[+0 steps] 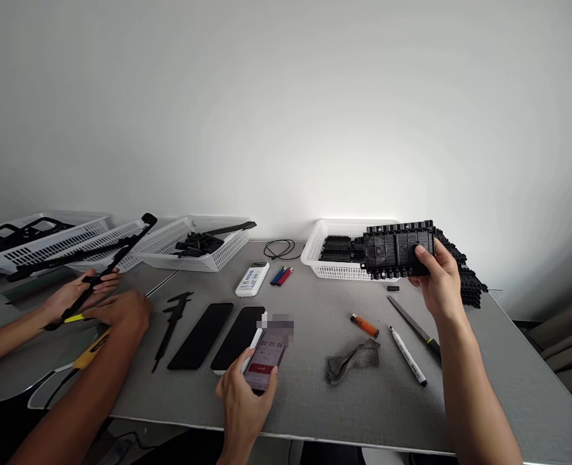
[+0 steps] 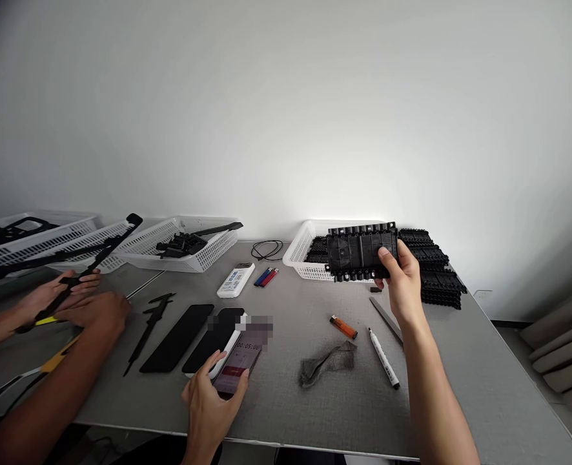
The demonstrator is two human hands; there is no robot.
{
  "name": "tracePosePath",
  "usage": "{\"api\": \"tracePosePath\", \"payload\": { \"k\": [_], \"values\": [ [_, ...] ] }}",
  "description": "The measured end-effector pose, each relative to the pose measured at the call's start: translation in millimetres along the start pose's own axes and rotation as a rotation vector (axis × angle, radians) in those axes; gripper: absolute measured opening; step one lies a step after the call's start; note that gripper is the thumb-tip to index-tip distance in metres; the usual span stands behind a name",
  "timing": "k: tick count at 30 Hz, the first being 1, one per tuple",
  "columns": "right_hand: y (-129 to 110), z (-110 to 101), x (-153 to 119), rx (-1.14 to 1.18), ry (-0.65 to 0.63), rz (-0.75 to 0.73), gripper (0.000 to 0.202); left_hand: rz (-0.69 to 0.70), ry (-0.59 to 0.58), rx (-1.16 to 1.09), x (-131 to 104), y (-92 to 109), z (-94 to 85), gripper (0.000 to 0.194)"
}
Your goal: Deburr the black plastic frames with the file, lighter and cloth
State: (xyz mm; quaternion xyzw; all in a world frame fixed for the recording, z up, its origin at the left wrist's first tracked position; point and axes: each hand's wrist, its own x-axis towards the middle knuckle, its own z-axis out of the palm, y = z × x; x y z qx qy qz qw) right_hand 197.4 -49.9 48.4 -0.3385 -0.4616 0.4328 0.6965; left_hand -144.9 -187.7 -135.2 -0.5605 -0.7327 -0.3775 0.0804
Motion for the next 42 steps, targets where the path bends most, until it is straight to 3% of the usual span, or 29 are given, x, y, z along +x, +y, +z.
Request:
{"api": "tracePosePath", "payload": {
  "k": [34,42],
  "values": [
    [1,0,0,-0.014,-0.011,-0.011,0.022,0.012,-0.042,0.036,0,-6,5.6,0.062],
    [-1,-1,0,-0.005,-0.008,-0.014,0.021,0.135,-0.059,0.085,13,17,0.4,0.054]
  ]
}}
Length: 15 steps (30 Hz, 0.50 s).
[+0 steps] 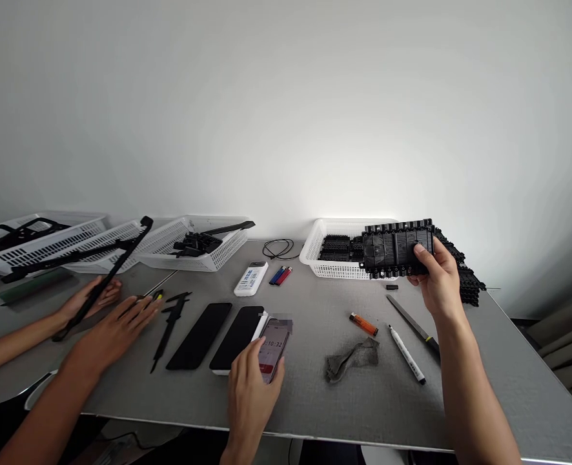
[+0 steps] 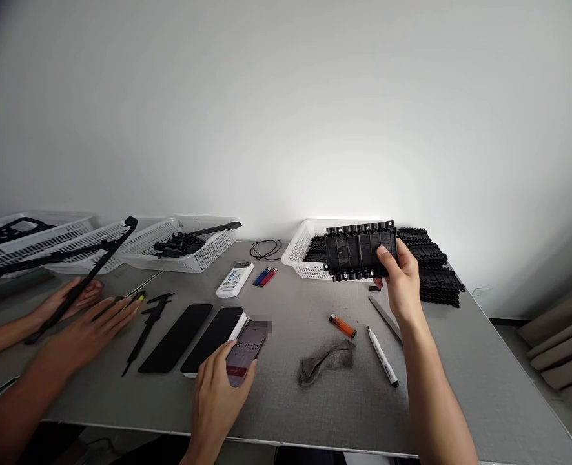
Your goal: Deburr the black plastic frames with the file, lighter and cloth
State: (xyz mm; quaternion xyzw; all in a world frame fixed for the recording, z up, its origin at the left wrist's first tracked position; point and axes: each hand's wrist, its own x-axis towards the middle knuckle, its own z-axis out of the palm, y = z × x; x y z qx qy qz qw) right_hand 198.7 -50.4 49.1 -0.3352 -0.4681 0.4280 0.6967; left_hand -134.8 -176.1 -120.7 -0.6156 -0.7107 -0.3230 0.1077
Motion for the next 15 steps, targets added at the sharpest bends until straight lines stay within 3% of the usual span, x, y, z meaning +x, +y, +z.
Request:
{"api": "tracePosePath", "payload": {
  "k": [6,15],
  "values": [
    [-1,-1,0,-0.003,0.011,-0.001,0.022,-0.119,-0.151,0.047,8,9,10.5,0.063],
    [-4,1,-1,0.006,0.025,0.009,0.022,-0.19,-0.212,0.163,13,11,22.9,0.068]
  ]
}}
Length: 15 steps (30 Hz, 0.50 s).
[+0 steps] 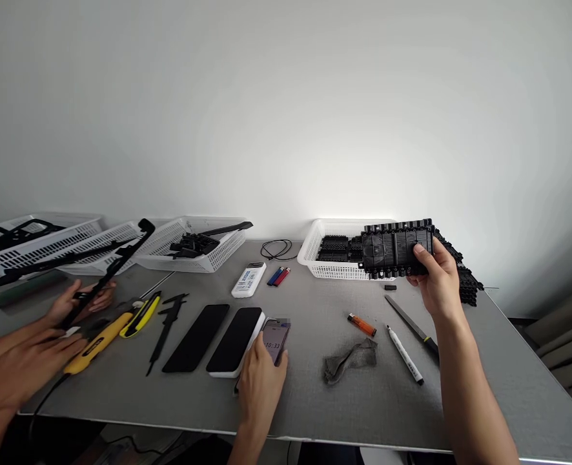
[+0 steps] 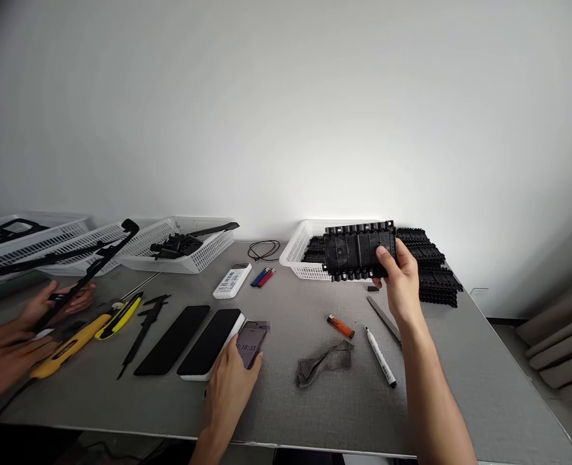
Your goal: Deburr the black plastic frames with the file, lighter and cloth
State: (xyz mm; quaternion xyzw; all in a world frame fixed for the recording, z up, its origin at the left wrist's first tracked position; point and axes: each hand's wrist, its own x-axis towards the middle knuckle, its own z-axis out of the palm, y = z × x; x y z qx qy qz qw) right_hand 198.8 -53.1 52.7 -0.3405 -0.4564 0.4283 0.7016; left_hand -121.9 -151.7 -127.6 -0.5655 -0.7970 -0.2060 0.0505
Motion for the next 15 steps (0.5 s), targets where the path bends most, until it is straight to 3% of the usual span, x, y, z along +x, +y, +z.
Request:
{"api": "tracePosePath", "payload": {
  "k": [15],
  "values": [
    [0.5,0.2,-0.2,-0.009,-0.006,-0.003,0.024,0.013,-0.038,0.053,7.1,-2.6,2.9,0.073]
  ]
}}
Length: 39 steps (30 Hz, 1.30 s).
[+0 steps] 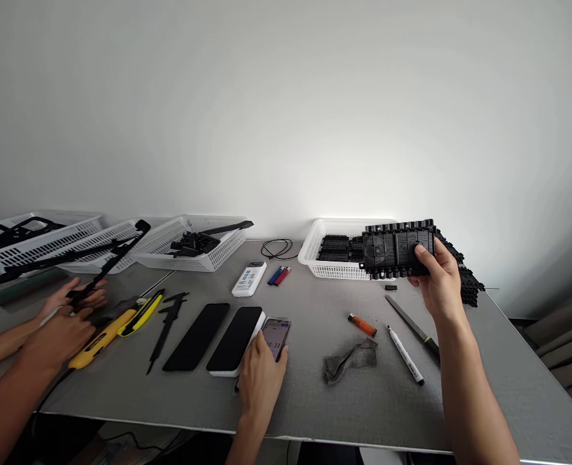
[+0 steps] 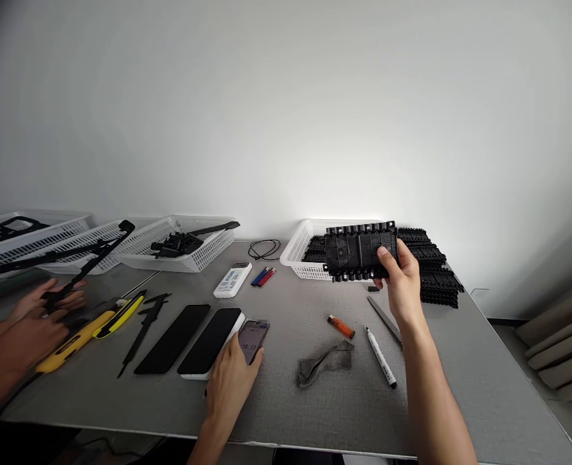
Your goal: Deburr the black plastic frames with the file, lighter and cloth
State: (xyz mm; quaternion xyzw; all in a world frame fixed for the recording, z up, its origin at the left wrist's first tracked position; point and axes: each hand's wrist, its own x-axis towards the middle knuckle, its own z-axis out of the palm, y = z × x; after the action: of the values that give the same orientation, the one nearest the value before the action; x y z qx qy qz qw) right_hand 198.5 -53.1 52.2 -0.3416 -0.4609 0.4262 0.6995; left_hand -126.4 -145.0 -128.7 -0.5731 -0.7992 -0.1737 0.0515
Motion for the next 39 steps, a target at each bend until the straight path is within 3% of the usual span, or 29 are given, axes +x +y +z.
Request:
{"api": "tracePosePath", "payload": {
  "k": [14,26,30,34,39],
  "values": [
    [2,-2,0,-0.007,-0.008,-0.002,0.025,-0.051,-0.083,-0.053,5,-5,2.9,0.075],
    [0,-1,0,-0.01,-0.011,-0.004,0.025,-0.167,-0.04,-0.139,10,1,1.2,0.085],
    [-1,-1,0,-0.005,-0.009,-0.009,0.023,-0.144,-0.018,-0.171,4,2,-0.3,0.082],
    [2,-3,1,-0.039,-0.03,-0.013,0.022,-0.002,0.168,-0.178,-8,21,-17.6,0.061],
    [3,-2,1,-0.061,-0.059,-0.017,0.022,0.146,0.304,-0.498,8,68,-72.5,0.04]
  ]
}}
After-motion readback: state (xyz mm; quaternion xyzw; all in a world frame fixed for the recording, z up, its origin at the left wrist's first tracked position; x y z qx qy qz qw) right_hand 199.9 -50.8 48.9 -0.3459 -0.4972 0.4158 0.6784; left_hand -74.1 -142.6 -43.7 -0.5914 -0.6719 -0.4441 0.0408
